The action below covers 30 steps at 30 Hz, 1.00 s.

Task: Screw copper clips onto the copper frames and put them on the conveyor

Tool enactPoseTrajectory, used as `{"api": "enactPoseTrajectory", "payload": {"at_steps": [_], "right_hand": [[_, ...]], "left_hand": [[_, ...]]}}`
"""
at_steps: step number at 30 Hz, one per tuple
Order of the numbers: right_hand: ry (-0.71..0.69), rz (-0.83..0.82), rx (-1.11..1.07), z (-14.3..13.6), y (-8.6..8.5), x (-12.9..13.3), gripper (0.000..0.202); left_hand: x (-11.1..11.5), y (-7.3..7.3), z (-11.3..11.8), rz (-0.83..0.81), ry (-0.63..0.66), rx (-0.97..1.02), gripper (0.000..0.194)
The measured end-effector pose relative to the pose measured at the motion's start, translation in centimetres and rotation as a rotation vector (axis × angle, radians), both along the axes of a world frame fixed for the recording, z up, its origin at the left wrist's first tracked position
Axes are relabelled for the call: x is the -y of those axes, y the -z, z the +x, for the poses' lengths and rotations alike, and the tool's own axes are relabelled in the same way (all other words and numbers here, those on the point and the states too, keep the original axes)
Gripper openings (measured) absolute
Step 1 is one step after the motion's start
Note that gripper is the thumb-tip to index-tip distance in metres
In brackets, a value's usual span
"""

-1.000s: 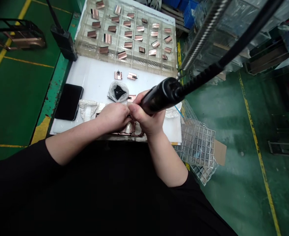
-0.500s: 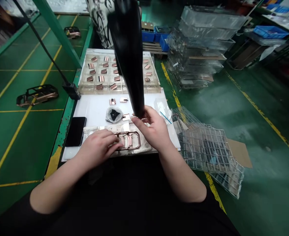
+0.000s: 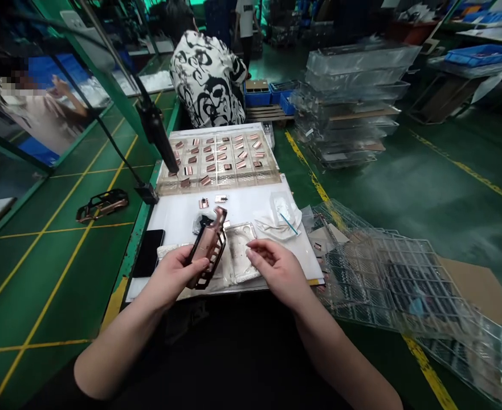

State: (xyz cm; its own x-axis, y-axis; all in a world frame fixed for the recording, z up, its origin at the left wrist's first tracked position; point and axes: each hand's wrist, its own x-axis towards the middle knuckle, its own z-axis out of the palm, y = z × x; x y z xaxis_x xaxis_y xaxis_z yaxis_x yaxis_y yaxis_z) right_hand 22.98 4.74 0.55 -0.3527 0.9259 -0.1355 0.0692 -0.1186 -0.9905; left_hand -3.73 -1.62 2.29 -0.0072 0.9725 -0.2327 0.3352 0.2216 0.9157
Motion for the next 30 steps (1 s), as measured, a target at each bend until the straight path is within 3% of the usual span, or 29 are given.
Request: {"api": "enactPoseTrajectory", "payload": {"at_steps": [2, 3, 5, 7, 12, 20, 23, 25, 28, 30], "right_hand": [[-0.082, -0.095, -0.077, -0.7, 0.5, 0.9, 0.064], [-0.132, -0.154, -0.133, -1.2, 0.7, 1.3, 0.071], [-0.213, -0.267, -0.277, -2.3, 1.1, 2.3, 0.079], [-0.250, -0.332, -0.419, -3.1, 1.2, 3.0, 0.073], [-0.207, -0.225, -0.485, -3.7, 1.0, 3.3, 0.059], [-0.316, -0.223, -0.437, -3.7, 0.7, 3.5, 0.060], [-0.280, -0.202, -0.387, -4.0, 0.7, 3.7, 0.064], [-0.217, -0.132, -0.335, -4.1, 0.8, 3.7, 0.070], [-0.087, 0.086, -0.176, -4.2, 0.6, 4.0, 0.084], [-0.031, 0.271, -0.047, -4.3, 0.1, 4.4, 0.083]], "left_hand": [[0.3, -0.6, 1.5, -0.028, -0.137, 0.470, 0.056], [0.5, -1.0, 2.4, -0.022, -0.146, 0.627, 0.065], [0.8, -1.8, 4.1, -0.009, -0.119, 0.823, 0.074], [0.9, -2.3, 5.4, -0.013, -0.108, 0.919, 0.070], [1.1, -2.1, 6.2, -0.117, -0.110, 1.002, 0.049], [2.0, -0.9, 5.1, -0.209, -0.074, 1.049, 0.034], [2.3, -0.8, 4.6, -0.156, -0.024, 1.048, 0.045], [2.5, -0.8, 4.3, -0.079, -0.061, 1.034, 0.057], [2.7, -0.6, 3.8, 0.108, -0.204, 0.912, 0.068], [2.8, -0.4, 3.5, 0.217, -0.255, 0.821, 0.082]]}}
